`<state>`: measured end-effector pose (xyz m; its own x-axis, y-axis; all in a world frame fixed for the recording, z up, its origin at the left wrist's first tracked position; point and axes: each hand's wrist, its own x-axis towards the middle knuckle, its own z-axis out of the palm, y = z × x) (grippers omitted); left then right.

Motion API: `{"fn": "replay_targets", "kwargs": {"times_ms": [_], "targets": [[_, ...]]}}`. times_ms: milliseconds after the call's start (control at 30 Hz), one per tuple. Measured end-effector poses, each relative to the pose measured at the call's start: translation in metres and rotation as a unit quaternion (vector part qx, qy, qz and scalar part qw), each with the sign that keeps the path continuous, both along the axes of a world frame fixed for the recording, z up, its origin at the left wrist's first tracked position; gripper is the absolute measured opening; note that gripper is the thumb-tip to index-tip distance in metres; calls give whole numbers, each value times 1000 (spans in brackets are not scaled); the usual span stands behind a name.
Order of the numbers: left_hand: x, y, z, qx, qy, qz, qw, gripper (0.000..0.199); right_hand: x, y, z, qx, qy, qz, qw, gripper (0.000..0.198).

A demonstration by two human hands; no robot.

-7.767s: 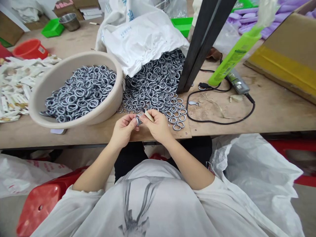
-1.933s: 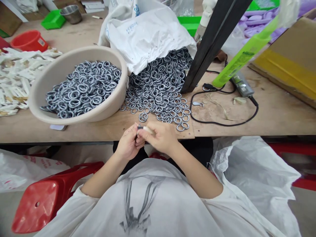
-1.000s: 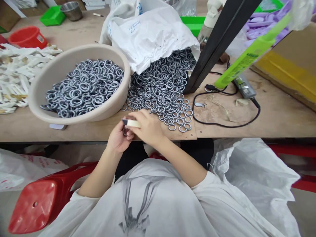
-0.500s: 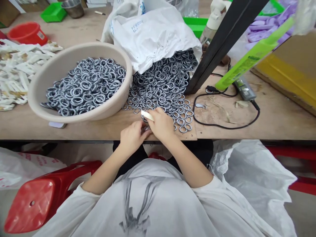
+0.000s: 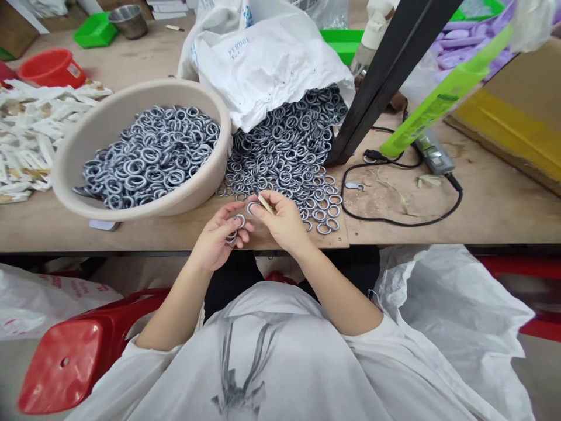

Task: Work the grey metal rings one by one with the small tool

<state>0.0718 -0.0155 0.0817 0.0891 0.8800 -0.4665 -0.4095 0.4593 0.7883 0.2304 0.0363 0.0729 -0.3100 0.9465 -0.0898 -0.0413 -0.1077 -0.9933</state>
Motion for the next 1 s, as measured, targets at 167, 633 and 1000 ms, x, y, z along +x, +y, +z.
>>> {"fn": "replay_targets", "kwargs": {"times_ms": [167, 633, 1000], "targets": [[27, -2, -2, -22, -86, 45, 995, 41, -12, -20, 6, -67, 41, -23, 997, 31], [47, -13, 15, -3, -49, 105, 993, 43, 1, -25, 11, 90, -54, -24, 994, 41], [44, -12, 25, -35, -89, 89, 991, 44, 23, -29, 21, 216, -198, 22, 956, 50]]}}
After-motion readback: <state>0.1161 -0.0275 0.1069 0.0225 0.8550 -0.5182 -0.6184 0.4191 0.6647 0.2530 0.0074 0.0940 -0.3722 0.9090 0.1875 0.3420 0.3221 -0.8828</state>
